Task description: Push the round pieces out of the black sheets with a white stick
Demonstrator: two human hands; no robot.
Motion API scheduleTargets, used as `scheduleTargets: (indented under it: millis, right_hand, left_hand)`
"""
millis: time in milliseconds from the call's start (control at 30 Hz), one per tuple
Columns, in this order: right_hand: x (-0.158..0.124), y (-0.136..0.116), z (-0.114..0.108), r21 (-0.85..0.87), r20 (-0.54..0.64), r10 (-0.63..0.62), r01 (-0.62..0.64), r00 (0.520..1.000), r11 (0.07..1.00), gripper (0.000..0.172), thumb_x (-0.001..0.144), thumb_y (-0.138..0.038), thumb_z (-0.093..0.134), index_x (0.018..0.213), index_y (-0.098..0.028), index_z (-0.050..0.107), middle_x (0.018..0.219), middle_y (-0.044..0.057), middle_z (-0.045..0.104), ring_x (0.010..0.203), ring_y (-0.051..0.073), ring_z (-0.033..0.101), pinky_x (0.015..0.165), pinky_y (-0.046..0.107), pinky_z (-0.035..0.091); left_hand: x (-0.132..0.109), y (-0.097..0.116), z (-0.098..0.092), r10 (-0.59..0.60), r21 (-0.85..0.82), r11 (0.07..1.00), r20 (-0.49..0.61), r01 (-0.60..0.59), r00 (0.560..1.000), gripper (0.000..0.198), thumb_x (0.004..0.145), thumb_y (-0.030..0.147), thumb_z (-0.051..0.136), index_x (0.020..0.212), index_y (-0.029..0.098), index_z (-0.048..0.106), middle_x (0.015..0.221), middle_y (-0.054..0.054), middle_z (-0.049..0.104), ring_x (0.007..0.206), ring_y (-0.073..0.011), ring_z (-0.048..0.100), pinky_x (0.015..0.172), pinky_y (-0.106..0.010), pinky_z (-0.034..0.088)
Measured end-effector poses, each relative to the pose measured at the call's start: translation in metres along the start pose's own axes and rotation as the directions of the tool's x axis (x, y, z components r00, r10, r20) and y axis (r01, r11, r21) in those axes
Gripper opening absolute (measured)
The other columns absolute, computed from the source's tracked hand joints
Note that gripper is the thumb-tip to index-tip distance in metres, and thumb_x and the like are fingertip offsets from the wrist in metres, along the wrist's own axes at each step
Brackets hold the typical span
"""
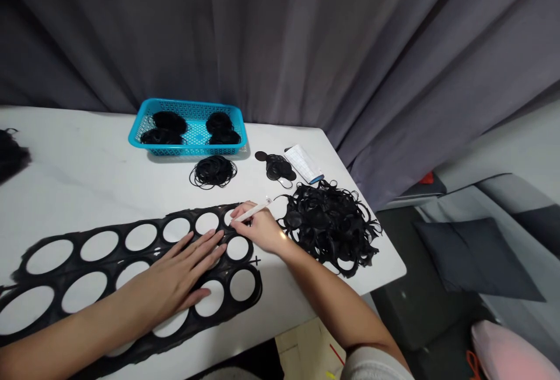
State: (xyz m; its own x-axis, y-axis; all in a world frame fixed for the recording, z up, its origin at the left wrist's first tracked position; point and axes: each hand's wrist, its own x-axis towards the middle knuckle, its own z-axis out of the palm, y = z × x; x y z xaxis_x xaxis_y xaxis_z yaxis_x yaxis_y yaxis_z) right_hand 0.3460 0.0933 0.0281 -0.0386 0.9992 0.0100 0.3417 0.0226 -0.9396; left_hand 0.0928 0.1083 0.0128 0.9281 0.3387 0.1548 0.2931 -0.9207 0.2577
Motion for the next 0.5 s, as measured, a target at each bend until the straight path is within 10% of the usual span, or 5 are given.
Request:
scheduleTargets:
  millis: [500]
  right_hand:
    - [-0.002,0.005,-0.001,-0.03,-0.009,-0.058,0.058,0.998,0.998,0.012,0.087,-0.025,0.064,0.077,-0.022,0.059,0.101,0.005,0.068,0.1,0.02,0.065,0.091,0.034,0.049]
  left_hand:
    - [0.018,0.014,0.009,-0.046,-0.027,0.999,-0.091,0.043,0.995,0.027,0.099,0.034,0.053,0.117,0.016,0.059,0.151,-0.023,0.049,0.138,-0.0397,0.048,0.107,-0.054,0.044]
